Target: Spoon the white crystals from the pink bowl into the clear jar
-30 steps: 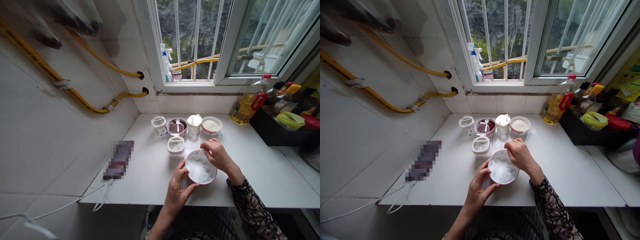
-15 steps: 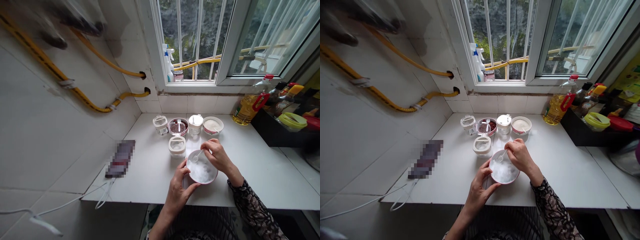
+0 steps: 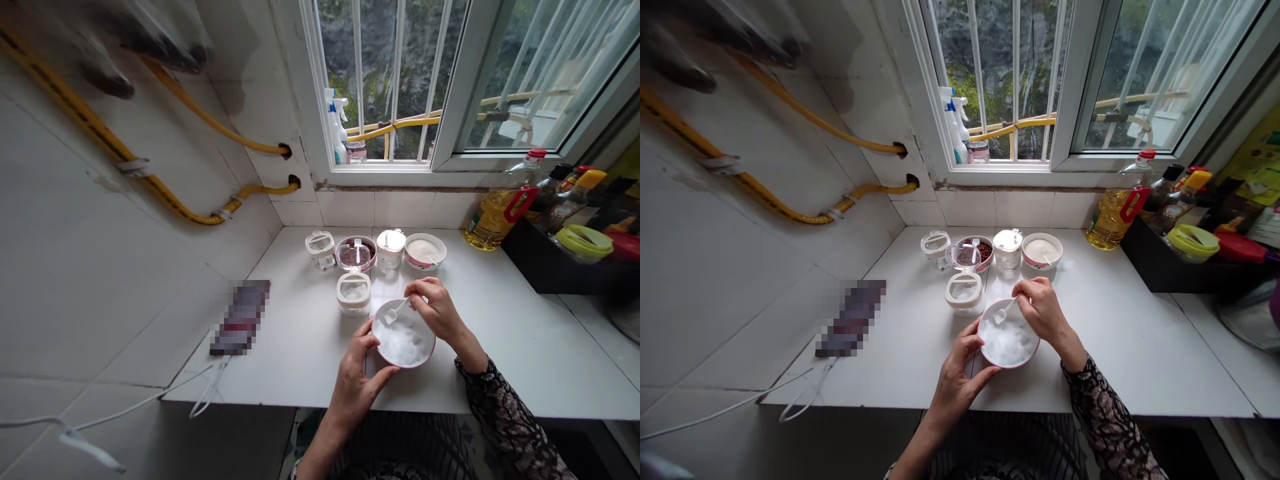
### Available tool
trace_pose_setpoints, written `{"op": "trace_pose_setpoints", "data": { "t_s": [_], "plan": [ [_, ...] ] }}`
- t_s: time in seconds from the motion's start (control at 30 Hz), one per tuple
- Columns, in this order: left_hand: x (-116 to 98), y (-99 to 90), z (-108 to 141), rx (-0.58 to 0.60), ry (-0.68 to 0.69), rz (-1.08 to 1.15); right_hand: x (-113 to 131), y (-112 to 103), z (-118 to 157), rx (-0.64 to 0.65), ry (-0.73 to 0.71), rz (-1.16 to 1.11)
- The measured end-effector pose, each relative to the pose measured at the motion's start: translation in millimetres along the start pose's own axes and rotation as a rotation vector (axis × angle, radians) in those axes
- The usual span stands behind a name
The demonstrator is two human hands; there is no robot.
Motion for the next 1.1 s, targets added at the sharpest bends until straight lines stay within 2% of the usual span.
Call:
{"op": "trace_pose_setpoints", "data": {
  "t_s": [0.3,0.53,0.7,0.83,0.93,1.03,1.1],
  "plan": [
    [-0.5,0.1,-0.7,0.012,0.020,-0.008,2.4,-1.0,-2.0,0.028,0.186,-0.135],
    [0.8,0.6,-0.8,0.017,0.014,0.009,0.2,-1.0,-5.4,0.106,0.470,-0.506],
    [1.0,0.3,-0.6,0.018,0.040,-0.010,-4.1,-2.4,-8.8,0.087,0.559,-0.660],
    [2.1,0.2,-0.6,0.024,0.027,-0.012,-5.1,-1.8,-12.2,0.035,0.567,-0.712],
    [3.9,0.6,0.0,0.023,0.013,-0.006,0.3,-0.1,-17.3,-0.022,0.521,-0.702],
    [5.0,1.3,0.3,0.016,0.004,-0.001,12.7,3.6,-22.3,-0.103,0.374,-0.605],
    [4.6,1.7,0.2,0.014,0.005,0.004,22.8,7.8,-23.8,-0.160,0.203,-0.446]
  ]
}}
Point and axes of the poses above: each hand's wrist, its own z-axis away from the middle knuckle, its own y-axis out of the palm, x = y × z, the point moved 1 cm from there along -z, towards the middle knuckle, and after that the axes turned 13 degrees about z, right-handed, at the moved point
